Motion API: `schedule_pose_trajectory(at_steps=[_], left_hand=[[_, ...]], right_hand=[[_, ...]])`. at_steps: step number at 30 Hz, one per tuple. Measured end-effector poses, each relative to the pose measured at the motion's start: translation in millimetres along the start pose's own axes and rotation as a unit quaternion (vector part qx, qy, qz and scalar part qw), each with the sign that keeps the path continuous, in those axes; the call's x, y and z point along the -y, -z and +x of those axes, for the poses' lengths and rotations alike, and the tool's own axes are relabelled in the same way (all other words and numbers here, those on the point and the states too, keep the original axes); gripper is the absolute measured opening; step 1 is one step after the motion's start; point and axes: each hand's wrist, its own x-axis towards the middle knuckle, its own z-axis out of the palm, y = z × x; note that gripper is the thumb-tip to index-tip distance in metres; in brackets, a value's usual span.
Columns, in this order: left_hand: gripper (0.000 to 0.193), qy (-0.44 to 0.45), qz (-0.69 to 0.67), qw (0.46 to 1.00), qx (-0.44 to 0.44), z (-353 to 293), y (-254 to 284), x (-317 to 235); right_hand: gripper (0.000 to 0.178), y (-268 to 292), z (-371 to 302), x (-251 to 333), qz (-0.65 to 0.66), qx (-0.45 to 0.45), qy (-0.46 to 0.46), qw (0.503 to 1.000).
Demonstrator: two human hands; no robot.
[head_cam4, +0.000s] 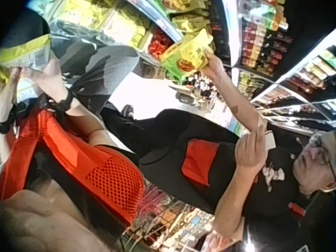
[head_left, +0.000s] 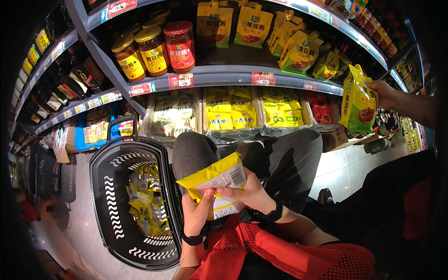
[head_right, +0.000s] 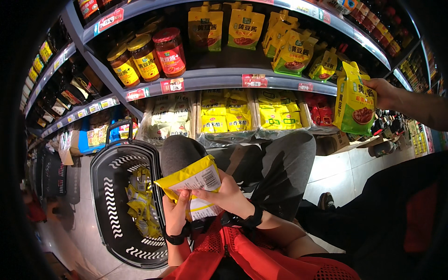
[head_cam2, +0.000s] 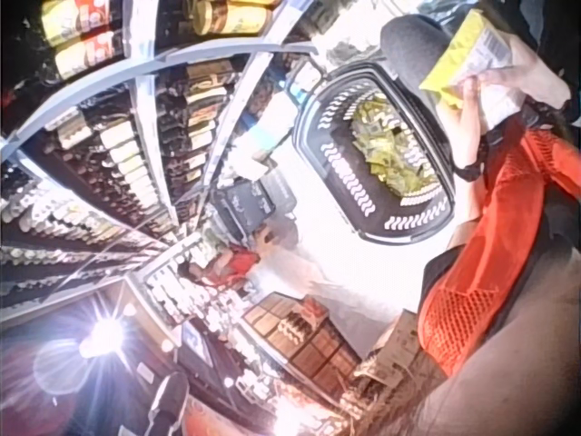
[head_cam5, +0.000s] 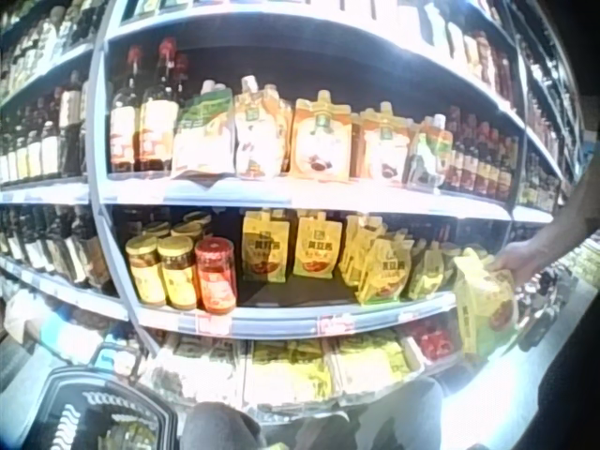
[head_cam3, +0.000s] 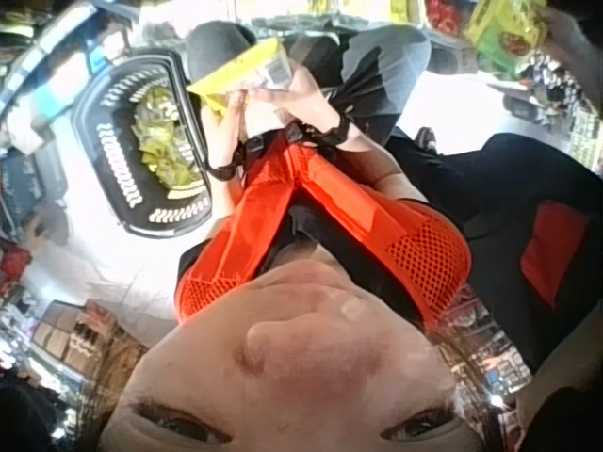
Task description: The person takes small yellow packets from a shopping basket and places them one by one onto a supermarket shelf.
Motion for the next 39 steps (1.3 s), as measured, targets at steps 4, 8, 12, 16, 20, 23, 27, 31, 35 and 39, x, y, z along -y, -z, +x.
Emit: schedule_pose_trajectory(at_steps=[4, 8, 12, 16, 20, 23, 27, 31, 35, 39], left_hand=[[0.034, 0.015, -0.008, 1.0, 0.001, -0.1, 1.8, 2.7], [0.023, -0.006, -0.028, 1.0, -0.013, 1.4, -5.1, -0.5], [0.024, -0.001, -0.025, 1.0, -0.008, 0.7, -2.0, 4.5], [0.024, 0.013, -0.027, 0.999, -0.015, -0.1, -4.5, 2.4], [0.025, 0.003, -0.014, 1.0, 0.015, 3.4, -9.2, -4.8], [0.025, 0.034, 0.02, 0.998, 0.039, 3.8, -3.8, -3.0], [0.025, 0.093, 0.024, 0.994, 0.047, 3.8, -5.5, -14.2], [0.024, 0.079, 0.012, 0.995, 0.057, 4.9, -4.1, -12.8], [0.025, 0.092, 0.009, 0.994, 0.059, 4.5, -0.8, -12.1], [0.026, 0.039, -0.019, 0.998, 0.048, 6.2, -0.3, -1.9]], right_hand=[[0.049, -1.0, 1.2, -2.9, -0.019, -0.007, 0.011, 1.0], [0.046, -0.1, 0.7, -4.3, -0.038, -0.024, 0.021, 0.999], [0.043, 1.1, -0.5, -3.1, -0.089, -0.039, 0.056, 0.994], [0.041, 0.3, -1.3, 1.2, -0.103, -0.045, 0.048, 0.992], [0.04, 2.2, -1.7, 1.0, -0.114, -0.048, 0.034, 0.992], [0.039, 1.4, -1.6, 0.8, -0.11, -0.047, 0.036, 0.992], [0.037, 1.3, -0.6, -3.1, -0.079, -0.049, 0.041, 0.995], [0.037, 0.2, 0.6, -3.8, -0.059, -0.044, 0.05, 0.996], [0.035, -1.0, 1.6, -4.8, -0.072, -0.036, 0.044, 0.996], [0.033, -2.2, 2.2, -4.3, -0.054, -0.04, 0.036, 0.997]])
